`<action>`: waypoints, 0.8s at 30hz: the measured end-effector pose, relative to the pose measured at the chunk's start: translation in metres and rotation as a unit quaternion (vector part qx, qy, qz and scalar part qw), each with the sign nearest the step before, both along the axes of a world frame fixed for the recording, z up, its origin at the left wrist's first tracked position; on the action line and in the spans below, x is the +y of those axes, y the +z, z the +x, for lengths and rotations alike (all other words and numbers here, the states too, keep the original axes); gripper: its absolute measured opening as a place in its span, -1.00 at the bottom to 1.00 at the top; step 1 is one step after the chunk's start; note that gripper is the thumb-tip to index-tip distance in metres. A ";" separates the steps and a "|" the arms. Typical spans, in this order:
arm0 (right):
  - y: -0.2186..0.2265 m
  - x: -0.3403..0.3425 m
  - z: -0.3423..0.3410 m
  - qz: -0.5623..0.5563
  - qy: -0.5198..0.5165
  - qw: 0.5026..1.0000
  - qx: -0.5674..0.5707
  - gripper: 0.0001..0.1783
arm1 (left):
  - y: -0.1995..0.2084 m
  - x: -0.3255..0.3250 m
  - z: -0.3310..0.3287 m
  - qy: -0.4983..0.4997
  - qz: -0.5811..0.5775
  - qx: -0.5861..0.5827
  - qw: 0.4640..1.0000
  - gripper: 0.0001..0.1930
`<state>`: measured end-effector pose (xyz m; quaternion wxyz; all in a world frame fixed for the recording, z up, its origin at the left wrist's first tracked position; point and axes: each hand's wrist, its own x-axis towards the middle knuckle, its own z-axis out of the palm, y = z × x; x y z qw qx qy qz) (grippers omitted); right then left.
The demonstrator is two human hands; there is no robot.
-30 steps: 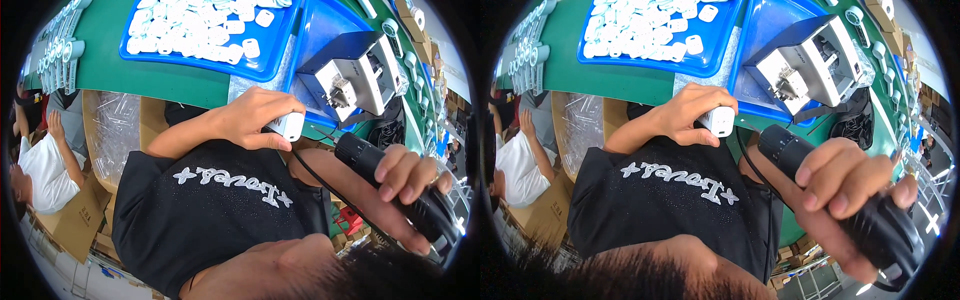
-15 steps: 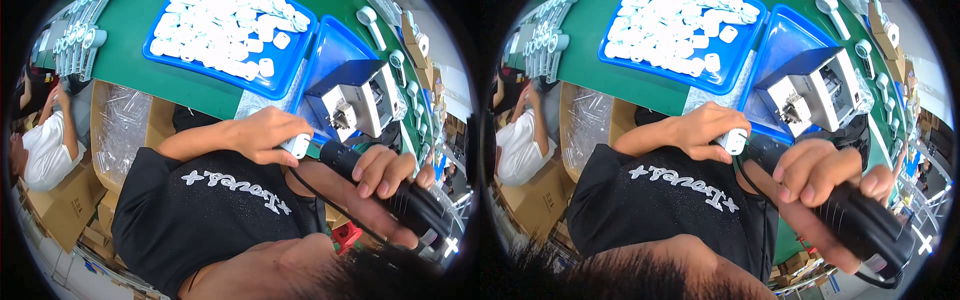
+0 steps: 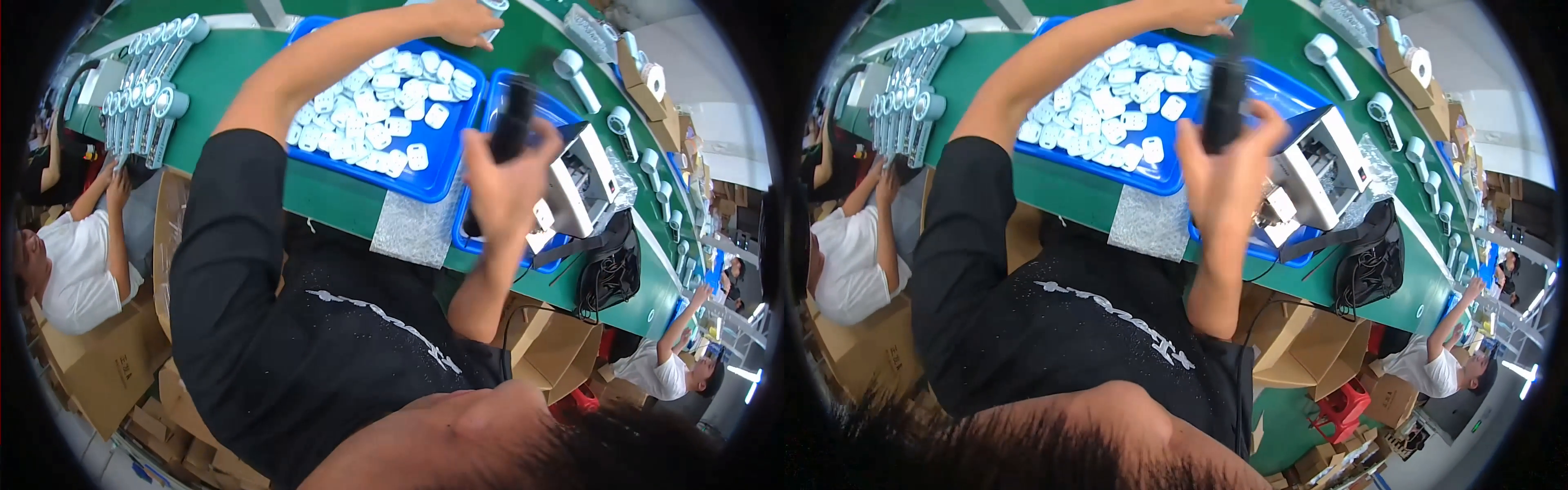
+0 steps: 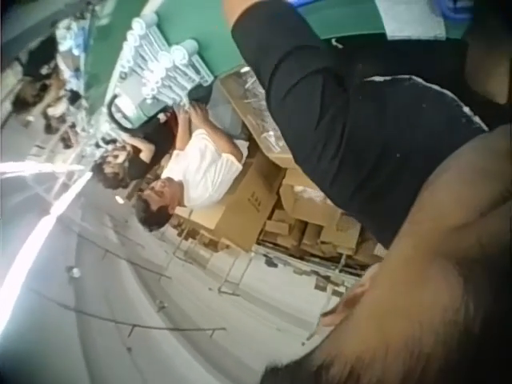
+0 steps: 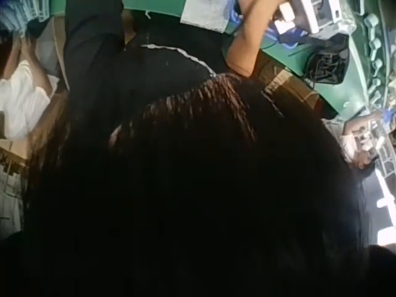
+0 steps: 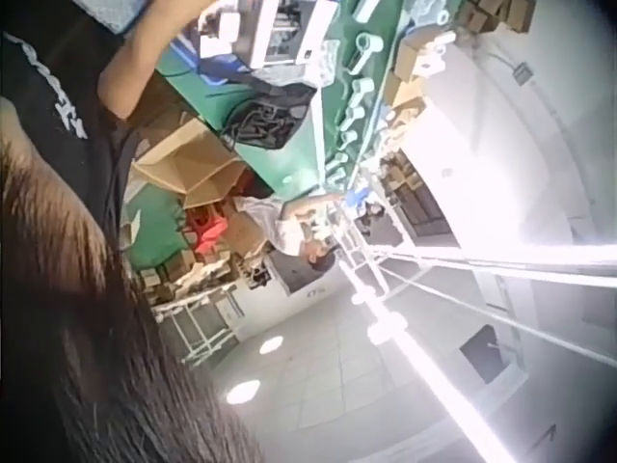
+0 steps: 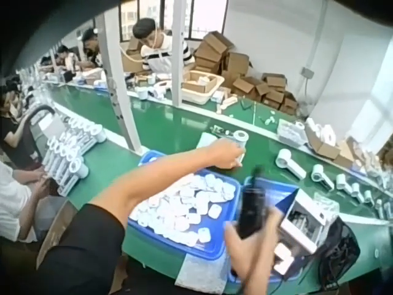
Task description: Use an electric screwdriver to assemble small white electronic components at a factory workbench.
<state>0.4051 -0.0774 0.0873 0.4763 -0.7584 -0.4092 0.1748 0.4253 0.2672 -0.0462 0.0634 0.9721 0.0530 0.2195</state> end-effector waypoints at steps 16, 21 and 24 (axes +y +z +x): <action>-0.072 0.088 -0.019 -0.228 0.068 0.920 -0.310 -0.59 | 0.064 -0.100 -0.319 0.424 0.181 -0.220 0.860 -0.57; -0.064 0.084 -0.007 -0.246 0.073 0.906 -0.337 -0.63 | -0.007 -0.177 -0.464 0.781 0.251 -0.006 0.571 -0.48; -0.029 0.068 -0.007 -0.134 0.094 0.964 -0.209 -0.53 | -0.028 -0.206 -0.516 0.715 0.123 -0.102 0.680 -0.51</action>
